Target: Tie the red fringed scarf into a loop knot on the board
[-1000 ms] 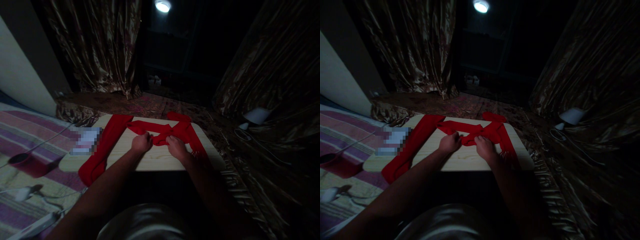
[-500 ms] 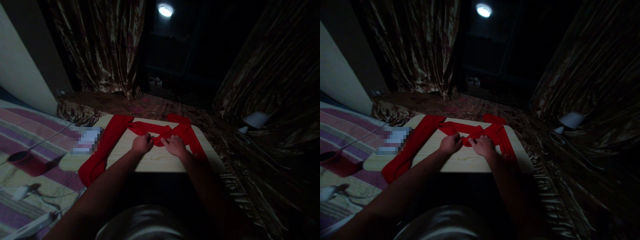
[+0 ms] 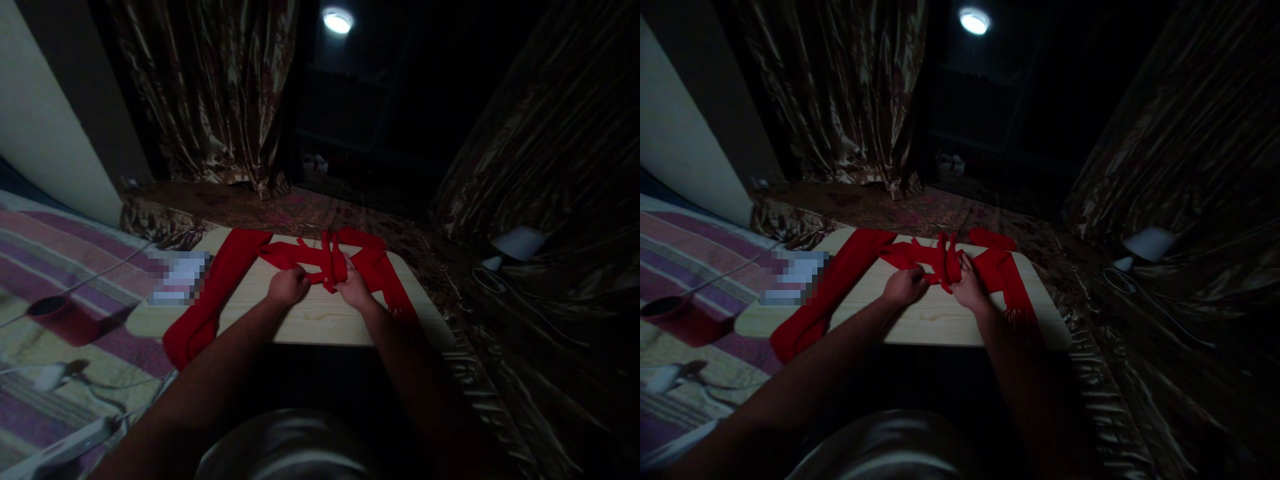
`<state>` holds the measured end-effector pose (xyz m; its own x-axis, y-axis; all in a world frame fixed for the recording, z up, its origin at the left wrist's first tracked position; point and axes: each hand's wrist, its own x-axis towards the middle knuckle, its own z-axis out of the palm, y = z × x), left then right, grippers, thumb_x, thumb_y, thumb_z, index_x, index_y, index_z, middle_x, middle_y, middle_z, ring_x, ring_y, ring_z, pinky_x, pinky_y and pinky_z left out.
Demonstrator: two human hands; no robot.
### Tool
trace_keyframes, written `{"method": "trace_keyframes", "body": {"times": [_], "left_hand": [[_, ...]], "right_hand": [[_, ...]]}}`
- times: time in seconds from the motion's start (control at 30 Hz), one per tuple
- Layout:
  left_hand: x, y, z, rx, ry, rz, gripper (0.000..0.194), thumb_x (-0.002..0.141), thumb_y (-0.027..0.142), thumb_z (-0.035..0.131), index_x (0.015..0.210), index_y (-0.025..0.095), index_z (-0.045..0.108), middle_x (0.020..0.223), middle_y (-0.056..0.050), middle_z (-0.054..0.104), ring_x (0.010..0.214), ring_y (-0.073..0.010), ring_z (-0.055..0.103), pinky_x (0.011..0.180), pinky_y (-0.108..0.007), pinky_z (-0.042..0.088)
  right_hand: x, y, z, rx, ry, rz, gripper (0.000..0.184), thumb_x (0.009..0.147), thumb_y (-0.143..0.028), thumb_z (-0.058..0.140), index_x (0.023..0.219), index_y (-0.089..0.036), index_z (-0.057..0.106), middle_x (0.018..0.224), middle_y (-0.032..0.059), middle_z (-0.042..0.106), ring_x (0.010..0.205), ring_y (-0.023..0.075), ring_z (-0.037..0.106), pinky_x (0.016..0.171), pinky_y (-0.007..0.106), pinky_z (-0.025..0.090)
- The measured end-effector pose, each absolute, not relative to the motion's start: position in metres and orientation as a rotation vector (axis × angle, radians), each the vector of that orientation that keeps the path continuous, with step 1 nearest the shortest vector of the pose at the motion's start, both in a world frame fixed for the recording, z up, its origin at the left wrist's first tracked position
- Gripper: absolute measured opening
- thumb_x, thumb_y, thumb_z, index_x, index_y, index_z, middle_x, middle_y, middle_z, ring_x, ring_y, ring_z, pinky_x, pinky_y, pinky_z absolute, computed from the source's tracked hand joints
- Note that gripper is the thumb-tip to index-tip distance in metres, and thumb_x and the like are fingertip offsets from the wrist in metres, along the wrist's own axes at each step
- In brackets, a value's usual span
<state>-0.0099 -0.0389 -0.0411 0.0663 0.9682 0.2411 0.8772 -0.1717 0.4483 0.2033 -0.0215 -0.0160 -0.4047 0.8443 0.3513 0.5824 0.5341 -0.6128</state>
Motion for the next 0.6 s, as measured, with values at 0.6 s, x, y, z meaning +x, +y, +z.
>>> {"method": "trace_keyframes", "body": {"times": [0.6], "left_hand": [[-0.010,-0.034,-0.048,1.917,1.255,1.356,0.026,0.093,0.041,0.050,0.094,0.019,0.063,0.084,-0.002,0.071,0.075,-0.0169,0.064,0.075,-0.028,0.049]], "right_hand": [[0.207,-0.036,-0.013,-1.301,-2.276,0.428,0.084,0.078,-0.034,0.075,0.153,-0.019,0.039,0.147,0.0148,0.051,0.135,0.0273,0.047,0.113,0.042,0.037]]}}
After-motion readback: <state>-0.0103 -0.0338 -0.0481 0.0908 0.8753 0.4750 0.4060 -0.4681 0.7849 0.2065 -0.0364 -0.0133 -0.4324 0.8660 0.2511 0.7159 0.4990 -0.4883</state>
